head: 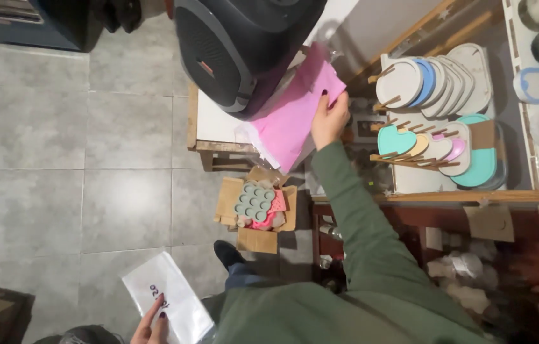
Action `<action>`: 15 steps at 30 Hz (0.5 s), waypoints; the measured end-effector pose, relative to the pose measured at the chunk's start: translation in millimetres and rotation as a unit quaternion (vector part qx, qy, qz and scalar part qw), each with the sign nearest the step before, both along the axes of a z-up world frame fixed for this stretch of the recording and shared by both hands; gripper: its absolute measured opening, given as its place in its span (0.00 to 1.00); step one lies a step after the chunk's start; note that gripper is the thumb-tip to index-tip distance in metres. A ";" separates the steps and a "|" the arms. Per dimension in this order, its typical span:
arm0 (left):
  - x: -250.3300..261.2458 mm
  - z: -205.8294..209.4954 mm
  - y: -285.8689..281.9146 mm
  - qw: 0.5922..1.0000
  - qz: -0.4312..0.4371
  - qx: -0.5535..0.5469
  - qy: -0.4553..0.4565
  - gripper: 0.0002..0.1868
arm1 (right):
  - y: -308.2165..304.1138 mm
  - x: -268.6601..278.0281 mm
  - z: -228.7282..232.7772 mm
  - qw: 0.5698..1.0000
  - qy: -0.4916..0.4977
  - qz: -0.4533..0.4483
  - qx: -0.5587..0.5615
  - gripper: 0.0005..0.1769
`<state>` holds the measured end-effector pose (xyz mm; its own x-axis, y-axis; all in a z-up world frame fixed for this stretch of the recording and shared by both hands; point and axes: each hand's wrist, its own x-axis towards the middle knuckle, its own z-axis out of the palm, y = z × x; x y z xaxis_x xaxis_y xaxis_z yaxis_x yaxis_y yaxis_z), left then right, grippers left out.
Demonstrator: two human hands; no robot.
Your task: The recorder is seen packaging several handmade products, specifically candles or figurines, into plastic bags and then placing them into a pink shipping bag.
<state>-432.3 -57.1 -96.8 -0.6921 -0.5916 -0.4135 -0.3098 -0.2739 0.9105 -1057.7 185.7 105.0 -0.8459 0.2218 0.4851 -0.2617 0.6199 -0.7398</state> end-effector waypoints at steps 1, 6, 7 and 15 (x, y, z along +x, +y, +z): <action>-5.5 7.2 4.7 1.000 0.006 -0.001 0.003 0.23 | -7.3 20.8 18.6 1.000 0.003 0.006 -0.001 0.13; -30.9 32.7 19.5 0.987 0.084 0.133 0.033 0.22 | -31.0 135.0 92.0 0.974 0.070 0.212 -0.041 0.04; -56.9 67.0 26.1 0.986 0.097 0.131 0.036 0.22 | -34.4 166.5 107.2 0.971 0.071 0.226 -0.043 0.04; -73.0 16.0 59.3 0.841 0.035 0.471 0.264 0.41 | -46.7 330.4 186.3 0.860 -0.068 0.415 -0.290 0.11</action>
<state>-505.3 2.2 -80.8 -0.9029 -0.2209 -0.3686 0.1165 -0.9514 0.2850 -727.3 139.0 291.2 -0.8698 -0.3135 0.3811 -0.3233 -0.2213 -0.9201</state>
